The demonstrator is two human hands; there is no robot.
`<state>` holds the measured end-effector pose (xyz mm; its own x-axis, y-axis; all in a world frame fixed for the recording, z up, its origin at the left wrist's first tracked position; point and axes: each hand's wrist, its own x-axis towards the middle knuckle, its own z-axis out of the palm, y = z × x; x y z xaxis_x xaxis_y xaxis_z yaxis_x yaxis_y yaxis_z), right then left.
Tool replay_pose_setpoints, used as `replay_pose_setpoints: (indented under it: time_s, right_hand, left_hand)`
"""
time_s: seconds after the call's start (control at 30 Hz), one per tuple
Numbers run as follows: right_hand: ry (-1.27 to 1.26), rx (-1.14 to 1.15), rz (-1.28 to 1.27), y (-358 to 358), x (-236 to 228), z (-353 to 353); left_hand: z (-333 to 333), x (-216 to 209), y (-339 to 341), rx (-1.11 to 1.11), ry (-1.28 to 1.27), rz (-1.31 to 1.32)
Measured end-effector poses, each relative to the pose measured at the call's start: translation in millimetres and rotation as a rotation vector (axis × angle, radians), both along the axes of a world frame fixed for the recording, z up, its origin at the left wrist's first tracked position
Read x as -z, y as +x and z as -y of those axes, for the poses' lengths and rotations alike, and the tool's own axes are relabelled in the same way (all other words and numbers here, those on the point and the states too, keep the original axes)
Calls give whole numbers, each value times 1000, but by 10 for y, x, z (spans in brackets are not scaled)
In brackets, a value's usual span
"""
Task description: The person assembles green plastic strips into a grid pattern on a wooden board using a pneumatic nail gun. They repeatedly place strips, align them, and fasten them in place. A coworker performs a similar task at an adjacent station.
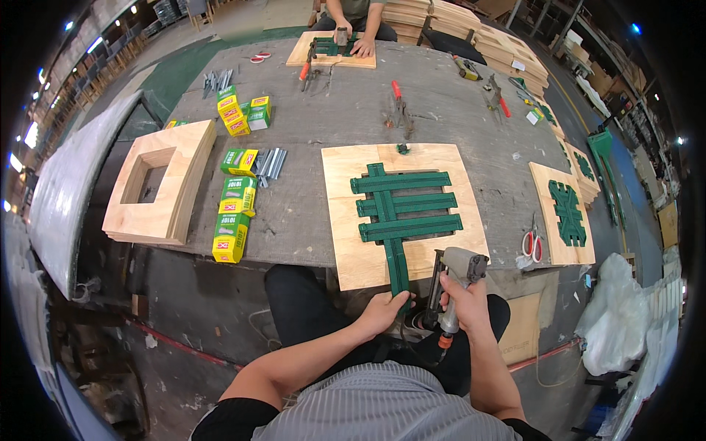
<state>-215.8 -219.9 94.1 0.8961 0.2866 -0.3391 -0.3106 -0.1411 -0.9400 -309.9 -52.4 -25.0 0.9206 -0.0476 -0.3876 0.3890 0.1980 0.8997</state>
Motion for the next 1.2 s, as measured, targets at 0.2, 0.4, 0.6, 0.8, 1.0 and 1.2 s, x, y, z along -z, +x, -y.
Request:
replay_pose_setpoints:
  time_s: [0.2,0.4,0.6,0.8,1.0,1.2]
  right_hand:
    - [6,-92,-24,42,46,-43]
    - [-43,-171,-77,191,79,-428]
    - [-99,-208,-116,263,155,-566]
    - [-177,-223,-131,269,200,-652]
    - [-240,-235,-79,234,221,-726]
    - [-238,-244,-60,126,120,-825]
  left_hand:
    - [-582,-729,407,-122,-271,-134]
    - [-1158,-733,1238,-134,-81,-190]
    - [-1145,-508,1409,-140,-121,-254]
    - [-1179,-490,1383,-149,-186,-260]
    - [-1216,-462,1418,-140,-201,-274]
    - [-1244,-411,1402,-138,-226,-253]
